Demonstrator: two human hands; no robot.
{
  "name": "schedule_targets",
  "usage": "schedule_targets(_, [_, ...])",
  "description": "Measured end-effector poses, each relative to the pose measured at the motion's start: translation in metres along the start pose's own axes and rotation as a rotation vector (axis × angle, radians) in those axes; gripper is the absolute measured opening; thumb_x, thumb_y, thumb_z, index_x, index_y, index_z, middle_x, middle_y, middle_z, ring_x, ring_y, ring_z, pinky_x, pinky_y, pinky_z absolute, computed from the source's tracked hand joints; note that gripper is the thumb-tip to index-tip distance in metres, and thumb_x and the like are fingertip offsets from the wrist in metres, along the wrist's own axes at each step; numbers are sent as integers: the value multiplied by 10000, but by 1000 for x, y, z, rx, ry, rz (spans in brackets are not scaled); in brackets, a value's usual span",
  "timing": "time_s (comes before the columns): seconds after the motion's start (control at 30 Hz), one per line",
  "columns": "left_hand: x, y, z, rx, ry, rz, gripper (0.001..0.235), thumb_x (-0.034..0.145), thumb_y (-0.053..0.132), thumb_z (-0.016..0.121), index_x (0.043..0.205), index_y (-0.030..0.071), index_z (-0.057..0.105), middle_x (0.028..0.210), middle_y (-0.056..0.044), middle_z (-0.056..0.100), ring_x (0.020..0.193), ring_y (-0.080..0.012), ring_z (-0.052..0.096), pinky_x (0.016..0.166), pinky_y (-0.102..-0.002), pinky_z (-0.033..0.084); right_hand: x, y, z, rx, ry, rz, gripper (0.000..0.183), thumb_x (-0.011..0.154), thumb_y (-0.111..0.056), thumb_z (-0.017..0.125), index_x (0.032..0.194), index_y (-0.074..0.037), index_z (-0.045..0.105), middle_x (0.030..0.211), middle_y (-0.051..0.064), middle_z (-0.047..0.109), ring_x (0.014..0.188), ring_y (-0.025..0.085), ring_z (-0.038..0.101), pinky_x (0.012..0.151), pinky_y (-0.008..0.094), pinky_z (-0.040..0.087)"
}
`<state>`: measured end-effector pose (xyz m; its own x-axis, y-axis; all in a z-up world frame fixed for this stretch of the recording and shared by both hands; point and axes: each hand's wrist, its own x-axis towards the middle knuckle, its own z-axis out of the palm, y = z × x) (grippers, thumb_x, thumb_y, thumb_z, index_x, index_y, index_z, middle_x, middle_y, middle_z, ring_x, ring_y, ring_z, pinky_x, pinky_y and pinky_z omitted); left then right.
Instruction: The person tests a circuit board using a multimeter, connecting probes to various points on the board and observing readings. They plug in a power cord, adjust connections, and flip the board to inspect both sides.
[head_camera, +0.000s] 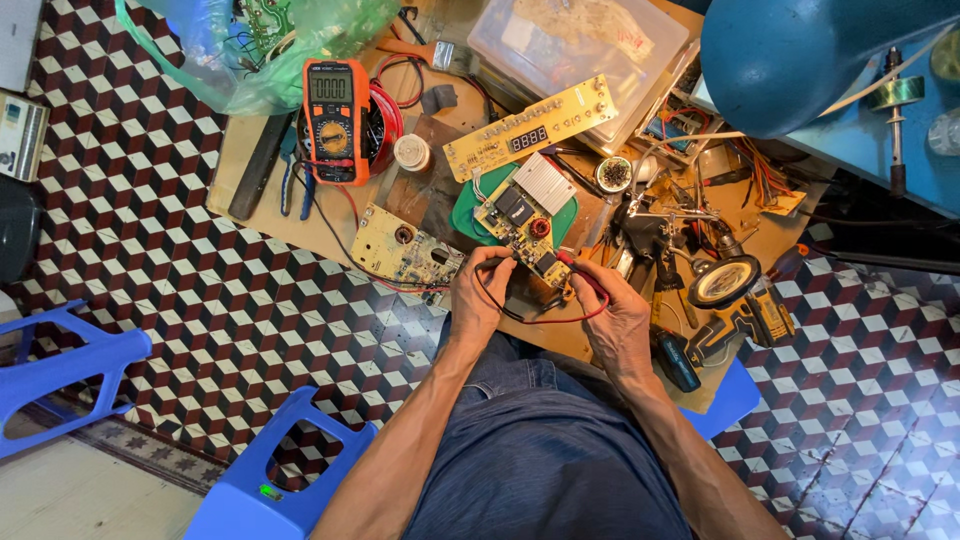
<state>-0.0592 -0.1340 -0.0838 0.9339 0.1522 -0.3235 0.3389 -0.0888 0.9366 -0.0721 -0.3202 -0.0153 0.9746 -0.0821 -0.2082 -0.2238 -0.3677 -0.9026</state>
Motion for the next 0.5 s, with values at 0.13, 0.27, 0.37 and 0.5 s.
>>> schedule_targets(0.13, [0, 0, -1, -16, -9, -1, 194, 988, 126, 649, 1118, -17, 670, 989, -114, 765, 924, -147, 745, 777, -277, 590, 0, -1, 0, -13, 0, 1, 240, 996, -148, 668, 1193, -24, 723, 924, 40, 667, 797, 99, 596, 701, 241, 487])
schedule_targets(0.27, [0, 0, -1, 10, -6, -1, 195, 995, 132, 651, 1121, -16, 670, 983, -117, 756, 909, -153, 740, 759, -280, 591, 0, -1, -1, -4, -3, 29, 247, 998, -154, 663, 1198, -21, 722, 915, 42, 664, 782, 100, 590, 683, 244, 487])
schedule_targets(0.37, [0, -1, -1, 15, -10, 19, 194, 996, 134, 650, 1120, -15, 668, 982, -114, 757, 910, -152, 743, 755, -281, 595, -1, 0, -1, -7, -6, 32, 248, 999, -158, 663, 1197, -19, 722, 920, 43, 668, 790, 99, 598, 691, 243, 493])
schedule_targets(0.5, [0, -2, -1, 32, -2, 13, 194, 985, 135, 663, 1113, -10, 675, 969, -113, 760, 890, -153, 744, 742, -283, 593, -1, 1, -1, -3, -9, 27, 253, 1000, -162, 662, 1199, -17, 719, 933, 41, 675, 805, 98, 609, 704, 240, 500])
